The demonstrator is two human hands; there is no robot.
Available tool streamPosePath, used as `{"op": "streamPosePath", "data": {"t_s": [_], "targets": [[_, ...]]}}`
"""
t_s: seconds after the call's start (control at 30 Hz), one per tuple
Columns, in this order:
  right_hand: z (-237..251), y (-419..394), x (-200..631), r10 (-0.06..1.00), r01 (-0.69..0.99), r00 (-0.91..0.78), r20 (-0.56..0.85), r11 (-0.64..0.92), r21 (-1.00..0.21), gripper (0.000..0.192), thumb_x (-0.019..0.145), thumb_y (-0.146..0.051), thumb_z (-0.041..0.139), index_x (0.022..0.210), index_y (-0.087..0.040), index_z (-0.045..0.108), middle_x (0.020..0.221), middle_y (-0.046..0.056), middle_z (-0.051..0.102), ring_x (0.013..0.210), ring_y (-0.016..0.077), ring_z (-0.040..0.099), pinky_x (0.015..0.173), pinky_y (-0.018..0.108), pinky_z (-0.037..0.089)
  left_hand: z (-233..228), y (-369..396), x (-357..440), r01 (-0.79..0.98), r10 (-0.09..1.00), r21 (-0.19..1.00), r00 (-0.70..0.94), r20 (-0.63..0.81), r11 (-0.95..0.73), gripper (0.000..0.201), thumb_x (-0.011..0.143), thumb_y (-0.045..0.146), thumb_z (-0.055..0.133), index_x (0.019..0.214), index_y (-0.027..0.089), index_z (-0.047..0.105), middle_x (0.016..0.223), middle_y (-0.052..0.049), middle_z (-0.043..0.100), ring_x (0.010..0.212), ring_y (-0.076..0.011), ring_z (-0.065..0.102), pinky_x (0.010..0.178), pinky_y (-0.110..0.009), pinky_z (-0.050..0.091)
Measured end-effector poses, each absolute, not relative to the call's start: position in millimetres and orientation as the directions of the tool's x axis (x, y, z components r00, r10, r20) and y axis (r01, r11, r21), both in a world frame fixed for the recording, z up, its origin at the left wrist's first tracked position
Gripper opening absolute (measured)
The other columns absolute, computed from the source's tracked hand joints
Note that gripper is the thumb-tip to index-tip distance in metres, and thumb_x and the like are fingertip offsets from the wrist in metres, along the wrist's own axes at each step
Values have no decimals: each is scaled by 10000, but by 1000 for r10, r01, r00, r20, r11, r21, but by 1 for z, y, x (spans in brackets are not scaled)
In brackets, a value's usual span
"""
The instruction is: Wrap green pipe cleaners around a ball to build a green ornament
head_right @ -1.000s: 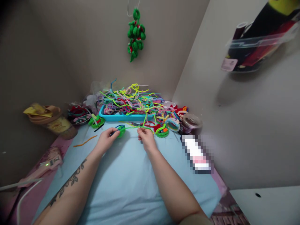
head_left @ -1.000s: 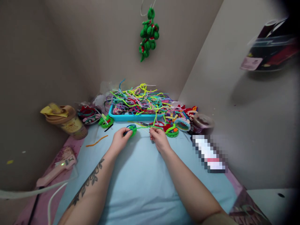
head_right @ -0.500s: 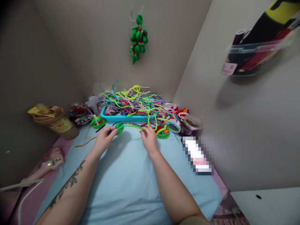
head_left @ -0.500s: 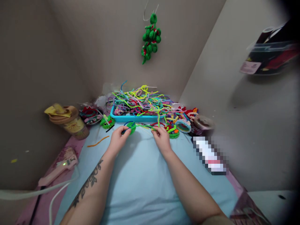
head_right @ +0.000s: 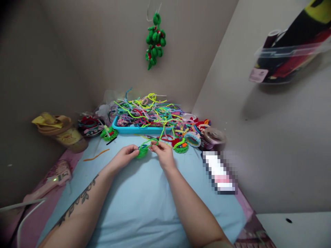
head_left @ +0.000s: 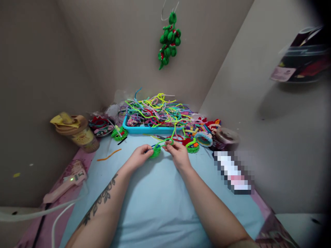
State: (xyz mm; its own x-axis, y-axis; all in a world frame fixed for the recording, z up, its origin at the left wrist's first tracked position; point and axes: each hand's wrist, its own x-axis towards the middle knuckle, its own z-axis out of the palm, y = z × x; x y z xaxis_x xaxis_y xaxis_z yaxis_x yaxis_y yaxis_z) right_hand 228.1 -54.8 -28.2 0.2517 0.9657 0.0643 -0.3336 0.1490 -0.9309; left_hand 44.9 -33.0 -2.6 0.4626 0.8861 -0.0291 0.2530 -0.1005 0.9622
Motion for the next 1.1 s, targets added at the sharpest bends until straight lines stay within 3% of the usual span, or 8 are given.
{"op": "streamPosePath", "data": {"t_s": [0.2, 0.37, 0.5, 0.67, 0.77, 1.0, 1.1], "targets": [[-30, -54, 230, 970, -219, 231, 74, 126, -968, 218, 609, -343, 738, 761, -191, 698, 709, 22, 690, 674, 184, 656, 674, 324, 524, -4, -34, 47, 147, 875, 988, 483, -31, -46, 238, 758, 381, 566, 743, 148, 517, 645, 39, 493, 590, -89, 425, 566, -199, 317], [-31, -54, 228, 971, -255, 232, 59, 120, -959, 226, 613, -348, 734, 762, -185, 685, 652, 8, 666, 615, 160, 629, 574, 277, 493, -3, -35, 50, 115, 881, 991, 474, 1, -63, 233, 736, 366, 604, 733, 145, 528, 659, 31, 510, 606, -90, 447, 592, -205, 337], [-31, -55, 225, 970, -260, 238, 50, 113, -959, 245, 598, -346, 745, 736, -189, 617, 610, -15, 636, 522, 123, 570, 417, 204, 382, -6, -35, 54, 111, 886, 989, 462, 34, -95, 226, 700, 334, 640, 729, 150, 513, 659, 34, 509, 597, -89, 458, 586, -207, 354], [-27, -55, 223, 974, -356, 225, 18, 99, -929, 291, 575, -306, 759, 721, -201, 531, 531, -65, 565, 431, 83, 489, 371, 173, 305, -10, -35, 56, 137, 902, 971, 414, 123, -196, 220, 670, 253, 665, 806, 161, 519, 714, 28, 533, 653, -102, 506, 613, -211, 400], [-24, -56, 224, 983, -359, 181, 35, 99, -928, 282, 569, -284, 760, 720, -199, 537, 534, -70, 562, 429, 69, 463, 390, 174, 300, -10, -36, 56, 213, 889, 941, 431, 153, -265, 204, 693, 225, 640, 877, 155, 584, 756, 0, 583, 717, -127, 545, 676, -235, 433], [-22, -55, 226, 977, -349, 207, 54, 125, -929, 248, 581, -286, 745, 691, -202, 540, 630, -33, 625, 580, 111, 552, 554, 220, 418, -9, -41, 57, 294, 882, 873, 391, 262, -390, 263, 709, 259, 647, 957, 173, 651, 927, -54, 673, 845, -181, 608, 785, -286, 470], [-23, -55, 225, 974, -289, 211, 86, 146, -946, 216, 579, -291, 736, 669, -196, 564, 776, -2, 645, 668, 130, 569, 620, 245, 439, -11, -42, 57, 364, 885, 829, 360, 294, -424, 245, 728, 297, 639, 943, 184, 666, 919, -51, 687, 835, -183, 612, 796, -297, 471]]}}
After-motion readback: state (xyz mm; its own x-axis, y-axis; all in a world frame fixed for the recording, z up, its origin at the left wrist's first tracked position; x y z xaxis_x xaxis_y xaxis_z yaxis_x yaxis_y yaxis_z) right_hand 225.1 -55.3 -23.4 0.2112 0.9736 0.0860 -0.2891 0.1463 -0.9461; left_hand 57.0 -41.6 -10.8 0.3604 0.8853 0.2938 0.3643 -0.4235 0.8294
